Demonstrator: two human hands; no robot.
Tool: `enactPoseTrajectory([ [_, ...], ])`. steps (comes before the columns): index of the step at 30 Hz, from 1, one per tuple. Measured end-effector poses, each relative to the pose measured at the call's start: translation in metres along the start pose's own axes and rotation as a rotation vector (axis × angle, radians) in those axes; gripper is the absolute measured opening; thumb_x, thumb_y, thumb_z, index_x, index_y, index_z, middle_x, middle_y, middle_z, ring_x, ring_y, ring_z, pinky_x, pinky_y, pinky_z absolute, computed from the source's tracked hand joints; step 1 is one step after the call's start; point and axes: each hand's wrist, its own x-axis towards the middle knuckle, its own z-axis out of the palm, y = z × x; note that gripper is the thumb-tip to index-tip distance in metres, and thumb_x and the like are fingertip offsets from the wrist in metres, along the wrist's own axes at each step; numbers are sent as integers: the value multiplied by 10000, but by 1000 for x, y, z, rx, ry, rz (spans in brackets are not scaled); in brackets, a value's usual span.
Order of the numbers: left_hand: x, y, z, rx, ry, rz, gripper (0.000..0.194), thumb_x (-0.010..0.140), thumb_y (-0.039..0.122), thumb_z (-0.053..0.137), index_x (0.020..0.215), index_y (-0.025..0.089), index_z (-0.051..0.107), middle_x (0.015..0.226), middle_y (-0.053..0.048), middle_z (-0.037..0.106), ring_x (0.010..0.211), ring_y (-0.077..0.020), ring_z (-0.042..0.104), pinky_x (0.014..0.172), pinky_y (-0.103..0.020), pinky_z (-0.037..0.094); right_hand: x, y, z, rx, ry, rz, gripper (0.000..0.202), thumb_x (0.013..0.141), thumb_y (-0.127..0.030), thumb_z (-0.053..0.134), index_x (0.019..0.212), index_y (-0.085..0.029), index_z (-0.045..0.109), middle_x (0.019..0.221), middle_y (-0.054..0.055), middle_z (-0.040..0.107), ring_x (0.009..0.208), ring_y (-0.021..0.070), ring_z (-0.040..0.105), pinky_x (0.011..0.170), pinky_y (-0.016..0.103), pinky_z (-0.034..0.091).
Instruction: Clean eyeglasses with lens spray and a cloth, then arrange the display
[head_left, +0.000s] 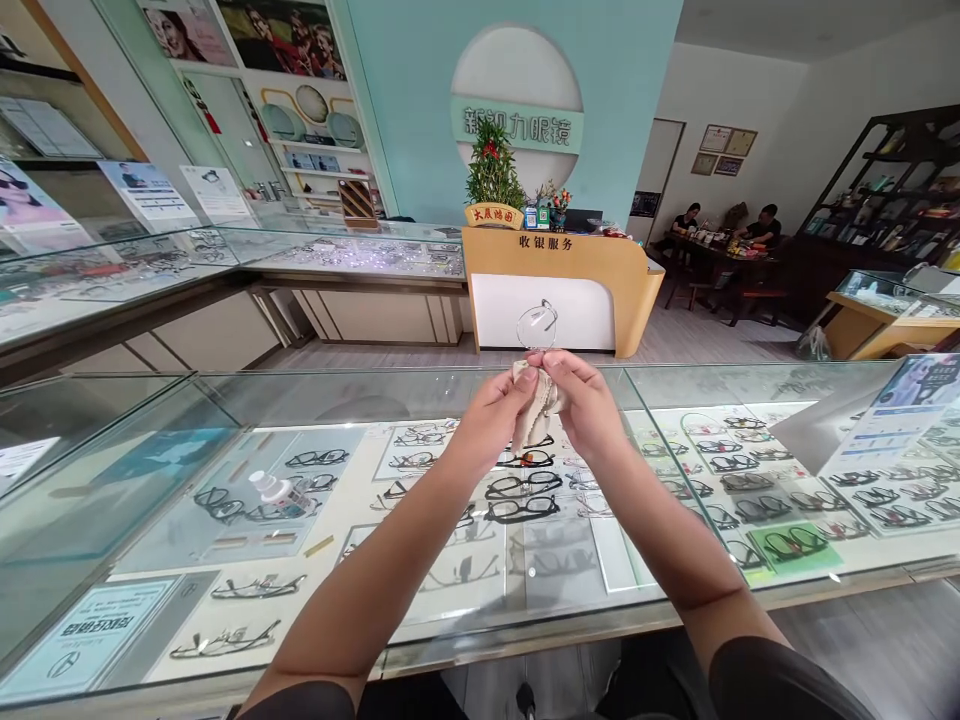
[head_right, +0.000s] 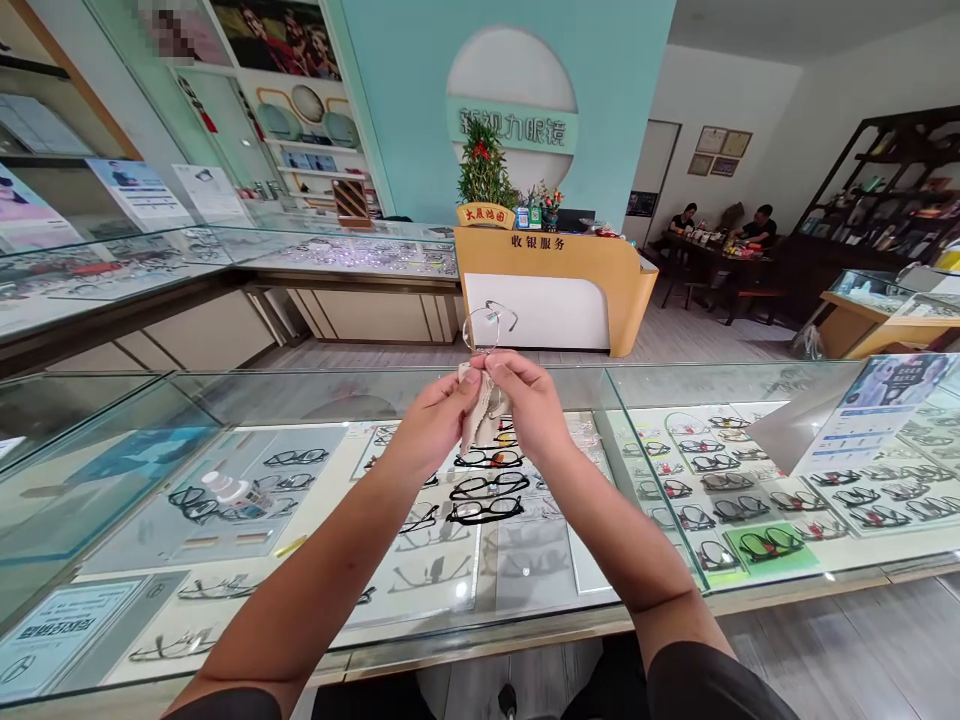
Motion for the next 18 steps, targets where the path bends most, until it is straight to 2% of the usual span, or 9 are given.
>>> enactPoseTrajectory([
  [4, -3, -6, 12, -75, 162, 32, 642, 770, 777, 915, 859, 184, 685, 674, 16, 622, 558, -101, 504, 509, -252, 385, -4, 9, -1, -31, 22, -48, 228, 838, -523, 933, 926, -314, 909, 1037, 1, 846, 950, 185, 714, 882, 307, 576],
  [8, -4, -13, 16, -72, 199, 18, 617, 790, 773, 900, 892, 201, 691, 619, 53, 558, 462, -75, 382, 427, -251, 272, -7, 11, -1, -22, 26, -12, 228, 861, -526, 904, 951, -316, 906, 1024, 0, 844, 886, 174, 696, 817, 301, 568],
  [12, -4, -17, 14, -63, 171, 85, 590, 786, 657, 966, 1093, 192, 773, 792, 9, 694, 639, -103, 571, 578, -229, 453, -7, 4, 1, 14, 51, 28, 277, 813, -540, 913, 934, -291, 893, 1047, 17, 849, 912, 200, 706, 832, 328, 580],
  [15, -3, -19, 13, -42, 130, 121, 567, 824, 619, 955, 1165, 199, 785, 833, 1, 717, 706, -121, 618, 648, -235, 500, -7, 0, 2, 2, 58, 54, 316, 798, -560, 913, 941, -279, 885, 1059, 23, 851, 925, 211, 712, 835, 343, 583],
  [18, -4, -21, 17, -43, 181, 193, 569, 847, 650, 924, 1180, 211, 780, 855, 0, 722, 733, -127, 633, 671, -235, 518, -9, 0, 4, -6, 26, 43, 312, 813, -567, 903, 926, -278, 877, 1118, 31, 864, 1050, 239, 740, 958, 370, 594],
])
